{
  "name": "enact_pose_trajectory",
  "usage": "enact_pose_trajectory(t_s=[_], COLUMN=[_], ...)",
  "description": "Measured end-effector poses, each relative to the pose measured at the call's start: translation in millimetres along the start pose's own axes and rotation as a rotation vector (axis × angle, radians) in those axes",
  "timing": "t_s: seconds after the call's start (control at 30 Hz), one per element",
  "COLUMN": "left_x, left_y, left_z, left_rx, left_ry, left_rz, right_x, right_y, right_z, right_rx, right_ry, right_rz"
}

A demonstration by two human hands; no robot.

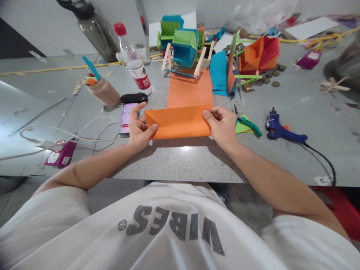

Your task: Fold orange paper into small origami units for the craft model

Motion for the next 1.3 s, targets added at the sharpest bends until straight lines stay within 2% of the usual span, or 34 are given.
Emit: enact_pose_trajectory(t_s=[0.17,0.3,0.37,0.5,0.57,0.67,0.73,0.83,1.0,1.3], left_x=[11.6,10.1,-0.4,-37.2,-47.8,-58.3,-65.4,-73.0,-77.5,-78.5], left_y=[4.2,9.9,12.1,-3.0,-16.2,-33.4,-43.6,-54.4,-66.8,-63.9], left_z=[-8.8,-15.8,-16.8,-13.3,-16.3,-23.5,-27.3,-29.3,-25.6,-27.5], left_rx=[-0.031,0.018,0.095,0.349,0.449,0.549,0.565,0.563,0.643,0.595], left_ry=[0.133,0.224,0.261,0.413,0.48,0.488,0.482,0.461,0.37,0.442], left_rz=[-0.077,-0.033,0.086,0.558,0.741,0.89,0.952,0.967,0.898,0.819], right_x=[-4.5,-14.9,-19.6,-28.2,-35.0,-46.5,-53.3,-61.0,-69.5,-68.2], right_y=[0.9,1.3,1.1,-4.1,-10.9,-22.9,-29.2,-35.1,-44.2,-41.9], right_z=[2.0,6.7,11.2,17.7,18.8,20.6,22.8,26.7,24.1,27.8], right_rx=[-0.063,-0.132,-0.141,-0.168,-0.204,-0.249,-0.246,-0.204,-0.219,-0.184], right_ry=[0.032,0.091,0.089,0.041,0.045,0.058,0.048,0.018,0.001,-0.024], right_rz=[0.056,0.186,0.259,0.394,0.472,0.565,0.6,0.618,0.666,0.669])
Point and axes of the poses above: each hand's wrist, its own y-axis towards the middle knuckle, its own x-axis out of the back of the hand, z = x × y, the point moved 10 cm from there along y, towards the middle knuckle, and after that the axes turned 2 degrees about -z, right-handed, at the moved point
